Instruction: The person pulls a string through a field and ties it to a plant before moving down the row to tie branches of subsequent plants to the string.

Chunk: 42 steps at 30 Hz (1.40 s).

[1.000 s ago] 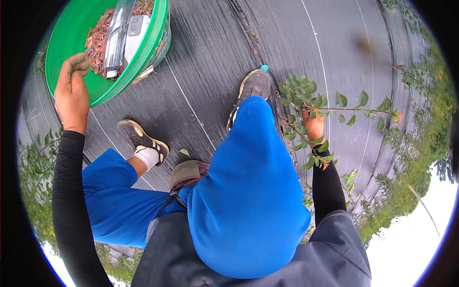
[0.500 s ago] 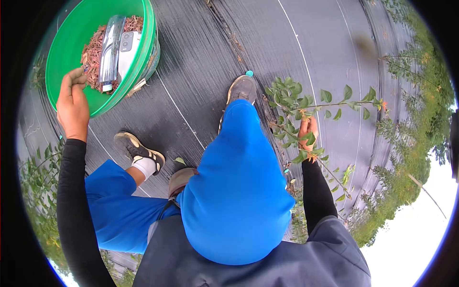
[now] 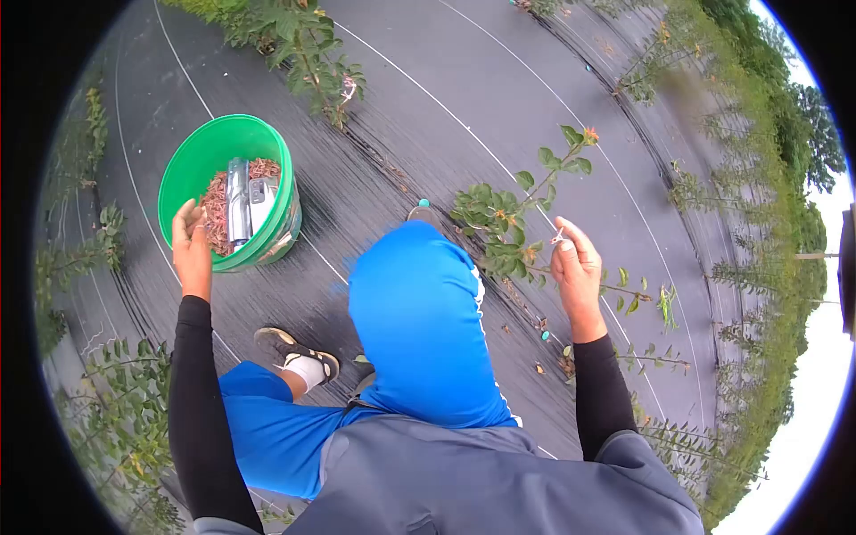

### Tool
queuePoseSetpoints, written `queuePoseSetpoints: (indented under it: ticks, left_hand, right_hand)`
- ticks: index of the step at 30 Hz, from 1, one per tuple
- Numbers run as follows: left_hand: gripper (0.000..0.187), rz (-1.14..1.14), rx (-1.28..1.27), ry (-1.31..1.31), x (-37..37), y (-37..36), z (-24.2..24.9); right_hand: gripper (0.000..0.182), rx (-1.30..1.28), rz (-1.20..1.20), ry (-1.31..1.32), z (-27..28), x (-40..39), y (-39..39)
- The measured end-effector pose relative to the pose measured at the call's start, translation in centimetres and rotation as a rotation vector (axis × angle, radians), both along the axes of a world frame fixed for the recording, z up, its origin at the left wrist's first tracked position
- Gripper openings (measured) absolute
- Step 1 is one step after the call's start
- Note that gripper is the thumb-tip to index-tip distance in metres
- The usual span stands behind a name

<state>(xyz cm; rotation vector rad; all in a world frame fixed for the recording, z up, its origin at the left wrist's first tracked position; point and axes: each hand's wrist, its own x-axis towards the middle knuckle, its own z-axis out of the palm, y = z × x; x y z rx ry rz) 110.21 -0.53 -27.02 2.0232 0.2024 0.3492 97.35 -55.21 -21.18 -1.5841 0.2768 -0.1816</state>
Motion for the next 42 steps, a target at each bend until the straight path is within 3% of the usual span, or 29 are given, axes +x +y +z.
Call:
queuePoseSetpoints:
  ticks: [4, 6, 9, 11, 13, 15, 19, 23, 24, 26, 27, 28, 31, 34, 35, 36, 39, 42]
  left_hand:
    - [0.038, -0.142, -0.208, -0.080, -5.7, -6.3, 6.4]
    - [0.039, -0.208, -0.189, 0.055, -10.0, -8.3, 8.5]
    - [0.033, -0.512, -0.039, 0.233, -16.8, -9.5, 10.2]
    - [0.036, -0.778, 0.261, 0.438, -20.1, -9.6, 13.2]
    - [0.041, -0.924, 0.344, 0.452, -22.3, -9.4, 13.8]
    - [0.041, -0.922, 0.332, 0.432, -23.2, -8.8, 14.0]
    - [0.039, -0.818, 0.402, 0.275, -22.0, -6.6, 12.4]
    - [0.038, -0.646, 0.577, 0.319, -19.7, -4.3, 7.4]
    - [0.038, -0.565, 0.693, 0.369, -19.3, -3.9, 6.2]
    - [0.038, -0.626, 0.697, 0.413, -18.7, -4.0, 6.3]
    - [0.038, -0.669, 0.706, 0.457, -18.5, -4.3, 6.8]
    - [0.039, -0.681, 0.620, 0.357, -18.1, -4.5, 7.3]
    - [0.040, -0.678, 0.643, 0.302, -16.2, -5.3, 7.8]
    - [0.040, -0.715, 0.676, 0.314, -15.7, -6.4, 7.3]
    - [0.040, -0.748, 0.668, 0.308, -15.7, -7.0, 7.1]
    - [0.039, -0.772, 0.705, 0.328, -15.7, -7.5, 7.1]
    - [0.038, -0.898, 0.706, 0.375, -15.6, -8.8, 7.0]
    - [0.039, -0.912, 0.678, 0.444, -16.1, -10.2, 4.8]
  right_hand:
    - [0.035, 0.008, 0.113, -0.238, 7.2, -0.6, 4.9]
    - [0.033, -0.033, 0.187, -0.326, 10.6, -0.7, 8.4]
    - [0.029, -0.028, 0.360, -0.385, 13.4, -0.3, 13.8]
    - [0.027, -0.027, 0.462, -0.395, 14.6, 0.8, 17.9]
    - [0.020, 0.047, 0.672, -0.121, 15.1, 2.3, 22.0]
    - [0.019, -0.019, 0.786, 0.074, 15.0, 4.0, 26.1]
    - [0.014, -0.066, 0.797, 0.358, 11.6, 9.6, 33.9]
    - [0.021, -0.365, 0.851, 0.329, 5.0, 17.0, 42.4]
    - [0.027, -0.303, 0.818, 0.265, 4.1, 17.5, 44.4]
    - [0.034, -0.244, 0.776, 0.224, 2.3, 18.8, 47.4]
    - [0.039, -0.569, 0.788, 0.194, 1.3, 19.7, 48.4]
    - [0.045, -0.891, 0.795, 0.162, 0.2, 20.0, 49.1]
    - [0.040, -1.007, 0.723, 0.022, -3.0, 19.7, 48.9]
    - [0.032, -1.033, 0.939, 0.060, 1.5, 18.2, 48.1]
    - [0.027, -1.067, 0.939, -0.054, 2.0, 17.3, 48.5]
    - [0.036, -1.219, 1.202, -0.097, 7.2, 15.4, 48.2]
    - [0.034, -1.309, 1.141, 0.004, 6.7, 12.1, 40.3]
    - [0.032, -1.440, 1.189, 0.018, 7.1, 2.0, 35.5]
